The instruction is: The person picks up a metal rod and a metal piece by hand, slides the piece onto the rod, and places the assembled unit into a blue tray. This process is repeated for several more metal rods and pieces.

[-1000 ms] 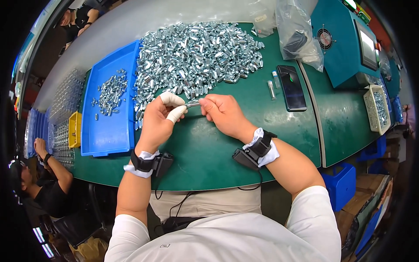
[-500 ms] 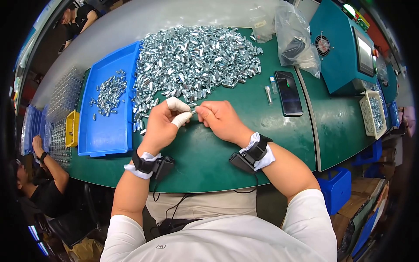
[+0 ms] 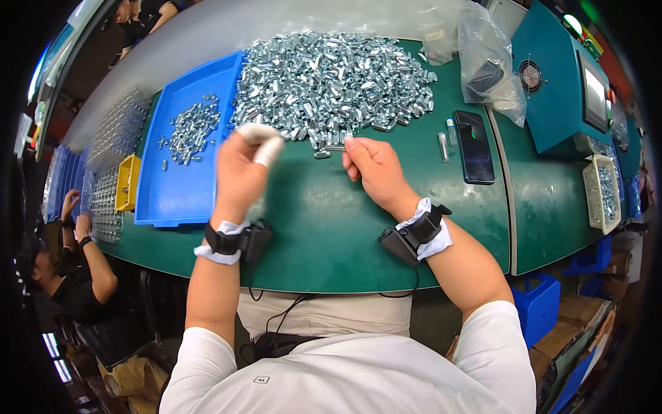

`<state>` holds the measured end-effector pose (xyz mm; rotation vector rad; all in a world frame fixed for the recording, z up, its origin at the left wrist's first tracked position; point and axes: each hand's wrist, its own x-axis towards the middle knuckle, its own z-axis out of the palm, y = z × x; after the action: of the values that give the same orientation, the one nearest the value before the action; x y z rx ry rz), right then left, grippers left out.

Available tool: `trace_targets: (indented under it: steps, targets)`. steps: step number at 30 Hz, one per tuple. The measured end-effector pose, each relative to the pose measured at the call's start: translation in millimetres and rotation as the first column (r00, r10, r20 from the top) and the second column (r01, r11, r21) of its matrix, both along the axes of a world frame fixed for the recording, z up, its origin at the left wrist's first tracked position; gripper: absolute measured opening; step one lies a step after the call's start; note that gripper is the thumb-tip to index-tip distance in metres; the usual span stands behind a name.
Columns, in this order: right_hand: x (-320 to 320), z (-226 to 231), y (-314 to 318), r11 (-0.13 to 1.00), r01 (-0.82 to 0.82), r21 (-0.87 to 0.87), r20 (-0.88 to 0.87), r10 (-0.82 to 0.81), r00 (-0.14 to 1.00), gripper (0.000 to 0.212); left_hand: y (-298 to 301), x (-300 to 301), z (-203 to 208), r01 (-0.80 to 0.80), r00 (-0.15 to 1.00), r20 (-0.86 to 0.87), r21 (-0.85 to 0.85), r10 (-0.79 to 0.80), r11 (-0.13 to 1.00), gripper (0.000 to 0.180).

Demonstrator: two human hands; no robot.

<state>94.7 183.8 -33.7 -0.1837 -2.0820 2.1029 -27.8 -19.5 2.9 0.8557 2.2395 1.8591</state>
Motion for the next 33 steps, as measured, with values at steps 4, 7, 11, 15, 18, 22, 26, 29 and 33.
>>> trace_targets:
  steps: [4,7,11,15,18,22,26,29,33]
  targets:
    - [1.2,-0.6,1.7,0.998,0.010,-0.057,-0.017,-0.011,1.000,0.041,-46.4,-23.8,30.2,-0.368,0.900,-0.303,-0.139,0.314,0.919,0.028]
    - [1.8,-0.7,-3.9,1.000,0.005,-0.028,-0.011,-0.005,1.000,0.041,-67.4,-4.3,30.2,-0.456,0.853,-0.424,-0.318,0.305,0.831,0.040]
    - [2.3,-3.0,-1.0,0.999,-0.008,-0.047,-0.009,0.008,1.000,0.042,-67.7,42.7,15.0,-0.211,0.841,-0.530,-0.506,-0.108,0.837,0.055]
    - [1.1,-2.7,-4.1,0.998,0.009,-0.067,-0.041,-0.012,0.999,0.043,-63.3,58.7,-14.0,-0.259,0.892,-0.438,-0.700,-0.114,0.666,0.063]
    - [2.0,0.1,-5.9,1.000,0.001,-0.017,-0.039,-0.002,0.999,0.043,-42.5,64.6,-23.7,-0.255,0.905,-0.415,-0.701,-0.090,0.666,0.066]
    - [2.2,0.0,-4.3,0.999,-0.016,-0.028,-0.021,0.016,1.000,0.042,-26.9,52.9,-24.6,-0.099,0.946,-0.305,-0.585,-0.106,0.805,0.071]
    - [2.3,-1.4,-4.0,0.999,-0.031,0.031,-0.003,0.032,0.999,0.042,-24.3,37.6,-20.5,-0.203,0.908,-0.414,-0.562,-0.060,0.802,0.071]
    - [3.6,2.5,-5.8,0.998,-0.031,0.052,-0.004,0.032,0.999,0.042,-19.8,27.3,-28.6,-0.331,0.878,-0.478,-0.600,0.005,0.729,0.070]
    - [3.8,2.9,-4.8,0.998,-0.030,0.060,-0.008,0.030,1.000,0.041,-9.8,20.7,-28.5,-0.331,0.901,-0.428,-0.572,0.071,0.750,0.067]
